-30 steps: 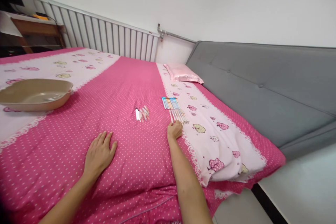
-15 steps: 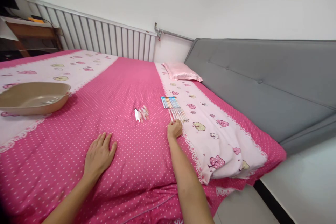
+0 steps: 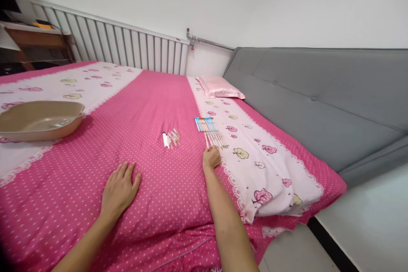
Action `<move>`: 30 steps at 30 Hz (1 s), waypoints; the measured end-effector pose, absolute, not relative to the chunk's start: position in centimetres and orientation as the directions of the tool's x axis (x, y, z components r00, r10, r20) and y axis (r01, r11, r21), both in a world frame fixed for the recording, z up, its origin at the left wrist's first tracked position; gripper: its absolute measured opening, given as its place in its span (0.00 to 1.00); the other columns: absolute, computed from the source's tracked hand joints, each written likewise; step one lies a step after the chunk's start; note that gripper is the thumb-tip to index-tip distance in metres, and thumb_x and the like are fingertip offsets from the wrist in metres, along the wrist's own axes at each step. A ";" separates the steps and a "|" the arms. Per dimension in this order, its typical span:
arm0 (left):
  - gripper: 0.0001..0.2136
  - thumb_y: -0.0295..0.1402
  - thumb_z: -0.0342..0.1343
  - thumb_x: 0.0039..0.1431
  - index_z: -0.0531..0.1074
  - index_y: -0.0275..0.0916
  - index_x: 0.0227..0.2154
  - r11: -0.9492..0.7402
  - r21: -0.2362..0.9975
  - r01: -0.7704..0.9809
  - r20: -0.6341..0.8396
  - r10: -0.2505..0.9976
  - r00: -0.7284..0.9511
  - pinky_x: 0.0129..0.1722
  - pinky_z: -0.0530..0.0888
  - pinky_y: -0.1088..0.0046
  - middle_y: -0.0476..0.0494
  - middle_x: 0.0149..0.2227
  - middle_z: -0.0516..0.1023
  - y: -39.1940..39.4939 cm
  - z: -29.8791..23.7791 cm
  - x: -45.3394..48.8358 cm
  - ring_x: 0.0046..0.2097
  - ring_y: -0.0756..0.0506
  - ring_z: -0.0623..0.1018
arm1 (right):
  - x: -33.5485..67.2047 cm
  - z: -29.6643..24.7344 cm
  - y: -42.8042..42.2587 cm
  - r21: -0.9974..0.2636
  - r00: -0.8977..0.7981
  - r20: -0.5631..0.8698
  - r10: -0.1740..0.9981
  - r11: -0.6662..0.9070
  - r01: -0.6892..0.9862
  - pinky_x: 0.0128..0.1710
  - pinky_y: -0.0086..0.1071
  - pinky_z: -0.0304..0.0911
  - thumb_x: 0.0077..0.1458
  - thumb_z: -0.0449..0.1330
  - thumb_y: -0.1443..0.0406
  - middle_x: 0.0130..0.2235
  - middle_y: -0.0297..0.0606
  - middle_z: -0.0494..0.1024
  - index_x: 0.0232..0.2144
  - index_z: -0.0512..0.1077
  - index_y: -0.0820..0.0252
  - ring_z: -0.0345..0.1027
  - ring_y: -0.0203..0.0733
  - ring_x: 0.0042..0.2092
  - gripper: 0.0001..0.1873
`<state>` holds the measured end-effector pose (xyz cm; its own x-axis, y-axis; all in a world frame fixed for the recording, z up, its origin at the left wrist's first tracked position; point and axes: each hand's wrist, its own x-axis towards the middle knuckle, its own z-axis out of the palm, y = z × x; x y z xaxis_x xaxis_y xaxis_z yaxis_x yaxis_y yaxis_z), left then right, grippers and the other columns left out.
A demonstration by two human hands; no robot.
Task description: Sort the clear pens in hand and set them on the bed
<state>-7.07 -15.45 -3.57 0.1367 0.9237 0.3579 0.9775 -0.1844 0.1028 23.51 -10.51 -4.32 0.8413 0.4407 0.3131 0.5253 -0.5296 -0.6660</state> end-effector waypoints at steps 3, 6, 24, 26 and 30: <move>0.27 0.42 0.38 0.60 0.62 0.29 0.56 -0.177 0.103 0.979 0.354 0.926 0.131 0.59 0.58 0.59 0.32 0.58 0.64 -15.4 -3.6 -7.1 0.60 0.38 0.62 | 23.6 -4.5 -10.4 -0.666 0.842 0.312 0.441 -0.531 0.525 0.27 0.29 0.55 0.48 0.57 0.65 0.30 0.39 0.77 0.32 0.75 0.56 0.68 0.40 0.30 0.08; 0.27 0.42 0.38 0.60 0.61 0.29 0.57 -0.176 0.111 0.978 0.348 0.929 0.128 0.59 0.58 0.58 0.33 0.58 0.63 -15.5 -3.7 -7.2 0.60 0.38 0.62 | 23.7 -4.6 -10.2 -0.669 0.843 0.319 0.434 -0.527 0.524 0.27 0.29 0.55 0.49 0.56 0.65 0.32 0.39 0.77 0.33 0.74 0.55 0.68 0.40 0.31 0.09; 0.28 0.42 0.38 0.60 0.61 0.29 0.56 -0.183 0.132 0.974 0.343 0.931 0.128 0.59 0.58 0.58 0.32 0.58 0.63 -15.6 -3.4 -7.1 0.60 0.37 0.61 | 23.9 -5.0 -10.1 -0.652 0.810 0.415 0.414 -0.485 0.582 0.31 0.31 0.55 0.48 0.56 0.65 0.33 0.42 0.75 0.32 0.73 0.60 0.66 0.44 0.36 0.09; 0.27 0.42 0.39 0.59 0.62 0.28 0.56 -0.188 0.159 0.969 0.350 0.929 0.123 0.59 0.58 0.57 0.31 0.58 0.63 -15.7 -3.4 -7.1 0.60 0.36 0.61 | 23.9 -5.1 -10.1 -0.648 0.801 0.437 0.410 -0.474 0.596 0.32 0.31 0.55 0.48 0.56 0.65 0.34 0.43 0.74 0.33 0.73 0.60 0.65 0.44 0.37 0.09; 0.23 0.40 0.43 0.58 0.68 0.31 0.50 -0.245 0.302 0.921 0.395 0.912 0.113 0.57 0.61 0.56 0.33 0.53 0.69 -15.8 -3.2 -7.5 0.55 0.37 0.67 | 23.9 -5.5 -10.2 -0.648 0.790 0.455 0.410 -0.457 0.610 0.32 0.31 0.55 0.49 0.54 0.65 0.35 0.41 0.72 0.33 0.71 0.59 0.64 0.43 0.37 0.09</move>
